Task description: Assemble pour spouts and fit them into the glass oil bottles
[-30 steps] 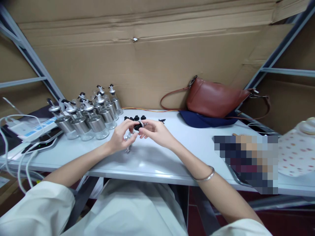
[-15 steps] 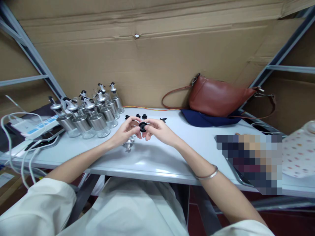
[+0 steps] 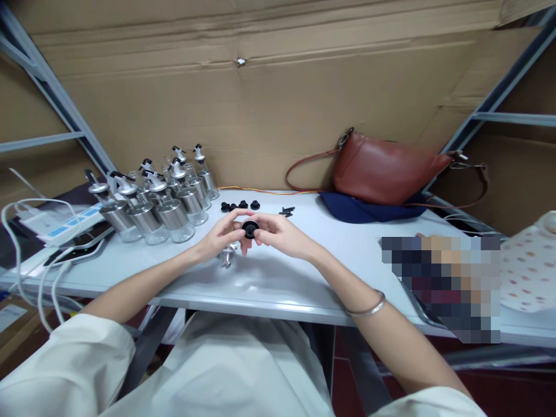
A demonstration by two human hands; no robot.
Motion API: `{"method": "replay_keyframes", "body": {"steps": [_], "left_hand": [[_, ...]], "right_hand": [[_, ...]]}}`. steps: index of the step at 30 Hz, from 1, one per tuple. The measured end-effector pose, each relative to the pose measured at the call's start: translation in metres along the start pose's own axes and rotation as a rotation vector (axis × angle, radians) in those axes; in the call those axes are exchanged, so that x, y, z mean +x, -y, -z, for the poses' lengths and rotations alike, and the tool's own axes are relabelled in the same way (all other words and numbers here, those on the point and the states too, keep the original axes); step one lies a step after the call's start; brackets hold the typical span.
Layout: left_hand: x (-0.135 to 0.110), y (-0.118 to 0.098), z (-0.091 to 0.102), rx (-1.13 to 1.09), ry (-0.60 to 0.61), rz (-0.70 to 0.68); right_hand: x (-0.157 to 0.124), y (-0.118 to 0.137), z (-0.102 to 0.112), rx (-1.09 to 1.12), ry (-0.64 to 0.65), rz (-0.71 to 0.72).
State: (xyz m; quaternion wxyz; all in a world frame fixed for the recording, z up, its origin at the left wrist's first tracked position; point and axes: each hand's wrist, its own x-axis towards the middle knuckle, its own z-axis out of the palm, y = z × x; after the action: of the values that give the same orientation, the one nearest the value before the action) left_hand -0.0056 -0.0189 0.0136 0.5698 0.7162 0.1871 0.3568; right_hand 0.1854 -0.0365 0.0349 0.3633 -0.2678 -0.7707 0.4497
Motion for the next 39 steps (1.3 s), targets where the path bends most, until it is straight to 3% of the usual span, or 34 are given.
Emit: {"method": "replay_keyframes", "body": {"steps": [9,15,24,32,39], "left_hand": [[0.000,0.000,0.002,-0.022,0.140,0.033],[-0.001,0.001,0.000,-0.012,0.118,0.068],[-0.002,0.001,-0.001,0.029,0.101,0.177],[0.000,0.011,-0.001,-0.025,0.100,0.113],[0.000,0.008,-0.002,-0.005,0.074,0.112]], "right_hand": [[-0.001,-0.002,-0.003,0.058,0.144,0.054],[-0.001,-0.004,-0.003,0.043,0.140,0.041],[-0.003,-0.007,-0.002,-0.245,0.028,-0.010],[-0.002,-0.001,-0.004,-0.294,0.105,-0.019],[-0.003,0.001,-0.007,-0.379,0.070,0.031]]}}
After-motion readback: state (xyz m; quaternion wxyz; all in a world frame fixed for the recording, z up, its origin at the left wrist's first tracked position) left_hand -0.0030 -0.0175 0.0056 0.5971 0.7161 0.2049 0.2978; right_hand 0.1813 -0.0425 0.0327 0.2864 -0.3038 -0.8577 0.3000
